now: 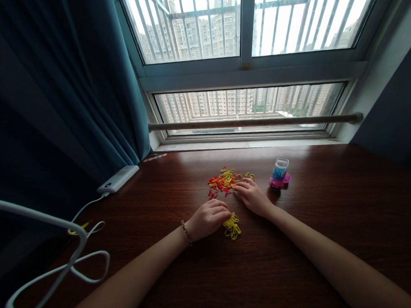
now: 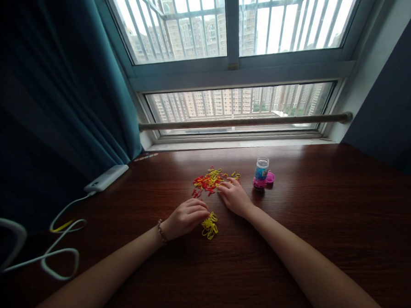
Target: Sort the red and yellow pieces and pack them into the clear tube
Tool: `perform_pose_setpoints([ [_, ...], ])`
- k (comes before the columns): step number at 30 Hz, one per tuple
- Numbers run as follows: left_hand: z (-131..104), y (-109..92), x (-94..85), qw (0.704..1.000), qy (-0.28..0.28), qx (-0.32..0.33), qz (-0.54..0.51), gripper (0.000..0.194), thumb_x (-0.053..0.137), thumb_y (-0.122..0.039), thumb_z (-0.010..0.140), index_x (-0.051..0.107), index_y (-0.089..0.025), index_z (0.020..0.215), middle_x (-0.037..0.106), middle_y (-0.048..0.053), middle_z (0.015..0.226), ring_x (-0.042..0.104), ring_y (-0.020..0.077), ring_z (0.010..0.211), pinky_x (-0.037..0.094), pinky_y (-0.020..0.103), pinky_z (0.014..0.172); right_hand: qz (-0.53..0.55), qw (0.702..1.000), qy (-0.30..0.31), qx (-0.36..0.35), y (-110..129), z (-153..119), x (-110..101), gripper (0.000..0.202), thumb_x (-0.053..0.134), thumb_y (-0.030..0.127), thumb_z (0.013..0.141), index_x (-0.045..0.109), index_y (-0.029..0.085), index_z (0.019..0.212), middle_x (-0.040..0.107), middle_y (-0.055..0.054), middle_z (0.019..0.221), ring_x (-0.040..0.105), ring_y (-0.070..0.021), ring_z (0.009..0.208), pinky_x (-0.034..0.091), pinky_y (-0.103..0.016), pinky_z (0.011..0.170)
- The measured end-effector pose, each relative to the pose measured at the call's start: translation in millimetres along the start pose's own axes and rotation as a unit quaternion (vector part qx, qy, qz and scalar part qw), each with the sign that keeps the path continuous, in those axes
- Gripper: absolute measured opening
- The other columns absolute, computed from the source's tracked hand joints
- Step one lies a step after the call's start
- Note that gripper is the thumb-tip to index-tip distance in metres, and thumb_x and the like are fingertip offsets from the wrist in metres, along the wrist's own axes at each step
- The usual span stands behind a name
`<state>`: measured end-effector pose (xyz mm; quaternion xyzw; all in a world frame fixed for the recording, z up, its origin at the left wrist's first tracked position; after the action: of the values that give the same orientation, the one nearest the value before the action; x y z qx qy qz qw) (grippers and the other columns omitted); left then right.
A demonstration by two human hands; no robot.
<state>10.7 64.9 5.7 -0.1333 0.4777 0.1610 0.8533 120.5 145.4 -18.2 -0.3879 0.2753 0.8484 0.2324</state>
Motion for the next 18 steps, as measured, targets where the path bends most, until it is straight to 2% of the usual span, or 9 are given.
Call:
perform_pose_setpoints([
  [6, 5, -11, 4.9, 0.998, 0.045, 0.031, -0.001, 0.013, 0.046, -0.018, 0.084, 0.059, -0.018, 0.087, 0.065, 0.003, 0.091, 0.054, 0.0158, 0.093, 0.042, 0.032, 0.084, -0.021, 0.999, 0.038, 0.011, -1, 1, 5, 0.029, 0.041, 0.02, 0.088, 0.059, 0.022, 0.11, 0.059, -0.006, 0.111, 0.041, -0.0224, 0.112, 0.034, -0.042, 0.095],
  [11, 4, -8, 2.9, 0.999, 0.046, 0.002, -0.004, 0.018, 0.05, -0.025, 0.082, 0.058, -0.018, 0.096, 0.064, 0.005, 0.096, 0.052, 0.018, 0.098, 0.041, 0.034, 0.087, -0.017, 0.999, 0.039, 0.011, -1, 1, 5, 0.031, 0.039, 0.02, 0.089, 0.055, 0.021, 0.115, 0.058, -0.008, 0.112, 0.042, -0.0221, 0.111, 0.034, -0.042, 0.095],
  [14, 2, 4, -2.6, 0.999, 0.017, -0.04, 0.015, 0.02, 0.049, -0.024, 0.082, 0.058, -0.017, 0.098, 0.063, 0.006, 0.098, 0.05, 0.0189, 0.101, 0.04, 0.036, 0.089, -0.001, 1.0, 0.018, 0.009, -3, 1, 3, 0.03, 0.04, 0.02, 0.088, 0.056, 0.021, 0.113, 0.059, -0.008, 0.11, 0.044, -0.0226, 0.109, 0.035, -0.043, 0.093],
  [18, -7, 34, -13.8, 0.99, -0.046, -0.116, 0.068, 0.02, 0.047, -0.022, 0.083, 0.058, -0.018, 0.099, 0.062, 0.006, 0.102, 0.049, 0.0194, 0.104, 0.038, 0.037, 0.093, 0.058, 0.997, -0.042, 0.007, -6, 1, -7, 0.028, 0.042, 0.02, 0.088, 0.059, 0.02, 0.109, 0.061, -0.009, 0.104, 0.048, -0.0223, 0.104, 0.039, -0.042, 0.09],
])
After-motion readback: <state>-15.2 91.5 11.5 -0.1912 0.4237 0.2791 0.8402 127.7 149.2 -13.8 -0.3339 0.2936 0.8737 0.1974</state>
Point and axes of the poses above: each hand's wrist, its own z-axis towards the middle knuckle, its own x-axis out of the palm, y = z × x, the point moved 8 cm from there along z, towards the middle knuckle
